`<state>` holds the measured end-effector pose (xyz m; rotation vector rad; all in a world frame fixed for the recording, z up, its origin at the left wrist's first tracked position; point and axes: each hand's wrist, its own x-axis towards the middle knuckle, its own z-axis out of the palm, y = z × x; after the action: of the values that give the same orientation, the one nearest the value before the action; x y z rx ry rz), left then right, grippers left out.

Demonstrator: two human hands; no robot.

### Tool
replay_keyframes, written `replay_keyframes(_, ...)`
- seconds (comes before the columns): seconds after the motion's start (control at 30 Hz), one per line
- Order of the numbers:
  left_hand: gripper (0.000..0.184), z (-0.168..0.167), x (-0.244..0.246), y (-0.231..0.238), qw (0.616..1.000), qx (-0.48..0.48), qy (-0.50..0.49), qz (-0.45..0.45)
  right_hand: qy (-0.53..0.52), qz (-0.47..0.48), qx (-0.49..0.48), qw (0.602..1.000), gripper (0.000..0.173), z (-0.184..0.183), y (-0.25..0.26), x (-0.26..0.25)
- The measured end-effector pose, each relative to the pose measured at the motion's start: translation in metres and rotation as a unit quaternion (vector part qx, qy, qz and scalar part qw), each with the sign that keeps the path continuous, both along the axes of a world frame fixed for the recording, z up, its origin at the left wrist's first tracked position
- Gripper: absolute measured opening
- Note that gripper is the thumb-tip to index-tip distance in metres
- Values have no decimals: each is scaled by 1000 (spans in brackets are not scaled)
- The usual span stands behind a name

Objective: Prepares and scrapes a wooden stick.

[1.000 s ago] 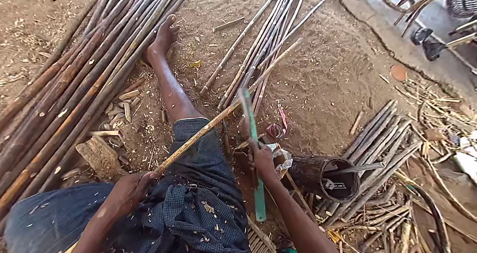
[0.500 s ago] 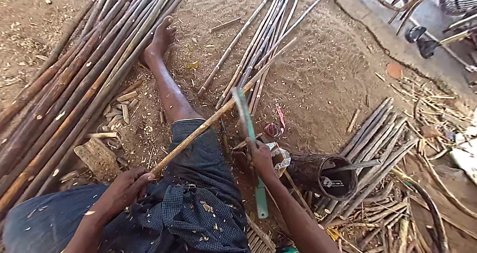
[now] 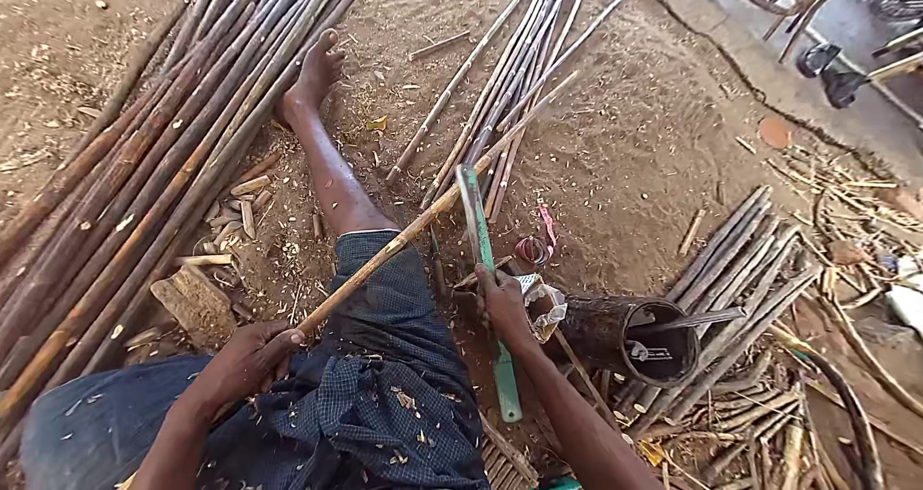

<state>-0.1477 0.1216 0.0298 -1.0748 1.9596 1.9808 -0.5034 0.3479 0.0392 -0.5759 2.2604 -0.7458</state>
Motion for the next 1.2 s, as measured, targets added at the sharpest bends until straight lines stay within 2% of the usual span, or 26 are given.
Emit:
replay_keyframes(0.1, 43, 0, 6, -4, 999, 28, 14, -5, 26, 209, 55, 976, 47, 10, 0, 26)
replay_keyframes(0.13, 42, 0, 6, -6, 999, 40, 19, -7, 9, 198, 51, 979, 47, 10, 0, 24)
replay_keyframes(0.23, 44, -2, 0, -9, 998, 53, 25, -10, -14, 2, 3, 1000, 52, -2, -6, -2)
replay_keyframes(0.27, 45, -2, 0, -9, 998, 53, 27, -11, -3, 20, 9, 1000, 50, -1, -8, 2)
replay_keyframes(0.33, 48, -1, 4, -11, 998, 48, 31, -19, 21, 183, 66, 981, 45, 9, -8, 22)
replay_keyframes(0.37, 49, -2, 4, -12, 998, 53, 34, -23, 21, 214, 78, 973, 46, 11, -7, 24)
replay_keyframes(0.4, 49, -3, 3, -14, 997, 61, 36, -24, 7, 175, 62, 983, 46, 11, -7, 17)
replay_keyframes(0.47, 47, -6, 1, -16, 995, 90, 37, -11, -13, 22, 12, 1000, 52, 2, -8, -4)
replay_keyframes(0.5, 47, -8, 2, -15, 994, 99, 37, -4, -13, 1, 2, 1000, 53, -1, -8, -6)
replay_keyframes(0.53, 47, -10, 4, -17, 994, 103, 38, 1, -10, 44, 7, 999, 51, 1, -8, 1)
replay_keyframes(0.6, 49, -12, 7, -18, 993, 109, 41, 1, 22, 200, 41, 979, 46, 7, -4, 19)
replay_keyframes(0.63, 53, -13, 8, -20, 992, 116, 45, 1, 11, 191, 41, 981, 46, 8, -4, 18)
replay_keyframes(0.73, 60, -16, 2, -24, 989, 139, 48, -12, -6, 8, -12, 1000, 51, -3, -8, -7)
replay_keyframes(0.77, 60, -16, 3, -25, 988, 145, 45, -17, -3, 22, -9, 1000, 50, -3, -8, -1)
replay_keyframes(0.83, 58, -13, 4, -26, 987, 154, 40, -24, 13, 174, 39, 984, 44, 8, -5, 22)
replay_keyframes(0.87, 56, -12, 5, -25, 986, 159, 39, -25, 12, 209, 61, 976, 44, 13, -4, 26)
replay_keyframes(0.9, 53, -12, 4, -26, 986, 163, 42, -21, 4, 173, 51, 984, 45, 13, -6, 20)
replay_keyframes(0.97, 47, -12, 1, -29, 983, 179, 42, -27, -6, 31, 17, 999, 50, 4, -12, 0)
replay_keyframes(1.0, 48, -13, 2, -28, 981, 188, 43, -34, -7, 11, 11, 1000, 52, 0, -12, -1)
replay_keyframes(1.03, 49, -14, 5, -30, 979, 194, 44, -44, -14, 49, 16, 999, 51, 2, -11, 7)
replay_keyframes(1.1, 48, -13, 8, -32, 976, 208, 41, -48, -13, 190, 44, 981, 45, 14, -10, 26)
replay_keyframes(1.13, 49, -12, 8, -32, 976, 209, 42, -41, -18, 202, 54, 978, 46, 16, -11, 24)
replay_keyframes(1.2, 50, -11, 5, -29, 979, 195, 49, -19, -34, 83, 29, 996, 49, 11, -19, 1)
